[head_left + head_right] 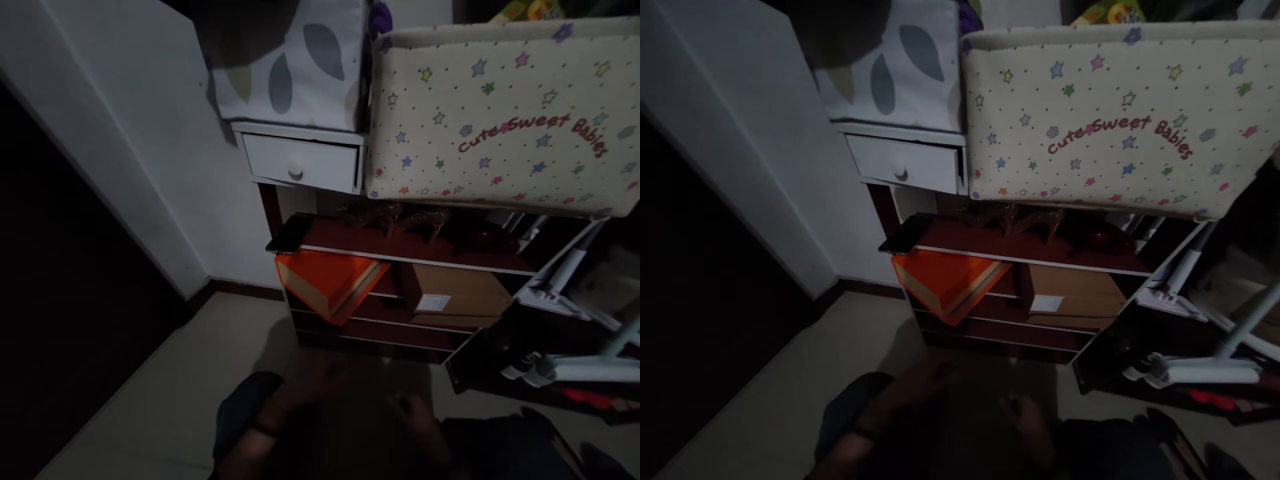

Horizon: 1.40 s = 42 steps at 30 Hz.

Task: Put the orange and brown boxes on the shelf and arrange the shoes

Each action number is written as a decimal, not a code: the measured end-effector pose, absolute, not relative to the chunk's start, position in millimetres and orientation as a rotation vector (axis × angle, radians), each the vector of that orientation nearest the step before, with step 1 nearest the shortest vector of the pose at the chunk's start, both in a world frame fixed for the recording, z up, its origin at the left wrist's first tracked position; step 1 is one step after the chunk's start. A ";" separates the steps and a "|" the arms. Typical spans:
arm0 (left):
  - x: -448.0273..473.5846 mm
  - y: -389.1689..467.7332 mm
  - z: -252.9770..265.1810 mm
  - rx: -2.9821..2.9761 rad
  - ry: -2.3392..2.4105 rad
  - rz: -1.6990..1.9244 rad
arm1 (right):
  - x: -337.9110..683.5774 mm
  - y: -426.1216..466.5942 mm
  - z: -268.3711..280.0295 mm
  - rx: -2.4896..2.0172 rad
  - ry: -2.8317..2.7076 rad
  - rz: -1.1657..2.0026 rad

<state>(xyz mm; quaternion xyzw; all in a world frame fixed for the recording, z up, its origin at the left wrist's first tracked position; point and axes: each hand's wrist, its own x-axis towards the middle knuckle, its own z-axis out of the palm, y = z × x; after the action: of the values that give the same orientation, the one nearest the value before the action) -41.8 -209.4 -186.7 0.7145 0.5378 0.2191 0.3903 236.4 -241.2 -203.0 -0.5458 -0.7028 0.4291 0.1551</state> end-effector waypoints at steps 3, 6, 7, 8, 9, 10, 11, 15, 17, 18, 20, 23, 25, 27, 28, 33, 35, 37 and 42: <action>-4.5 -201.8 -159.0 1.622 1.098 0.675 | 230.6 -215.3 -185.8 -1.465 -1.852 1.206; 19.1 -189.5 -117.1 1.281 0.687 0.863 | 230.5 -192.0 -137.8 -0.985 -1.713 1.407; 23.3 -185.9 -101.3 1.188 0.523 0.868 | 232.3 -186.6 -118.0 -0.773 -1.648 1.504; 25.8 -183.1 -86.0 1.130 0.379 0.851 | 234.9 -182.7 -98.6 -0.561 -1.559 1.594; 27.3 -181.1 -72.2 1.108 0.254 0.840 | 238.5 -180.4 -81.1 -0.374 -1.503 1.678; 27.9 -179.7 -60.9 1.104 0.159 0.825 | 242.8 -179.3 -67.0 -0.214 -1.460 1.746; 28.1 -178.7 -53.0 1.112 0.086 0.815 | 247.5 -179.0 -57.1 -0.089 -1.430 1.802; 26.4 -170.0 -61.9 1.105 -0.014 0.795 | 266.9 -174.9 -63.6 0.152 -1.317 1.952; 23.9 -161.1 -81.5 1.046 0.030 0.797 | 275.4 -167.6 -82.7 0.199 -1.246 2.009; 22.2 -156.6 -91.1 1.013 0.067 0.795 | 279.4 -163.5 -92.1 0.204 -1.226 2.029; 18.6 -149.8 -105.4 0.986 0.140 0.767 | 287.0 -156.3 -106.3 0.189 -1.219 2.048; 15.6 -146.0 -112.6 1.013 0.212 0.718 | 296.0 -151.7 -114.7 0.156 -1.232 2.049; 16.4 -145.8 -112.1 1.013 0.233 0.694 | 299.3 -151.8 -114.9 0.144 -1.237 2.042; 18.7 -145.8 -111.8 0.998 0.247 0.691 | 300.6 -153.0 -113.9 0.138 -1.246 2.034; 19.9 -145.6 -112.1 0.990 0.248 0.697 | 301.0 -153.7 -113.4 0.140 -1.248 2.029; 23.7 -143.1 -114.1 0.979 0.210 0.704 | 304.0 -154.8 -113.5 0.120 -1.243 2.007; 24.7 -142.4 -113.5 0.976 0.198 0.698 | 305.9 -154.3 -114.1 0.093 -1.244 2.000; 26.0 -142.3 -112.3 0.956 0.190 0.712 | 307.2 -153.5 -114.4 0.086 -1.240 1.998; 32.5 -141.4 -108.6 0.918 0.165 0.712 | 307.8 -155.3 -110.7 0.036 -1.254 1.902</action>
<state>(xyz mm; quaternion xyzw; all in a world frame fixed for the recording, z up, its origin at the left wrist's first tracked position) 32.5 -141.4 -108.6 0.4332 0.0777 0.3360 0.8327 307.8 -155.3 -110.7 0.0145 -0.4998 0.7582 0.4184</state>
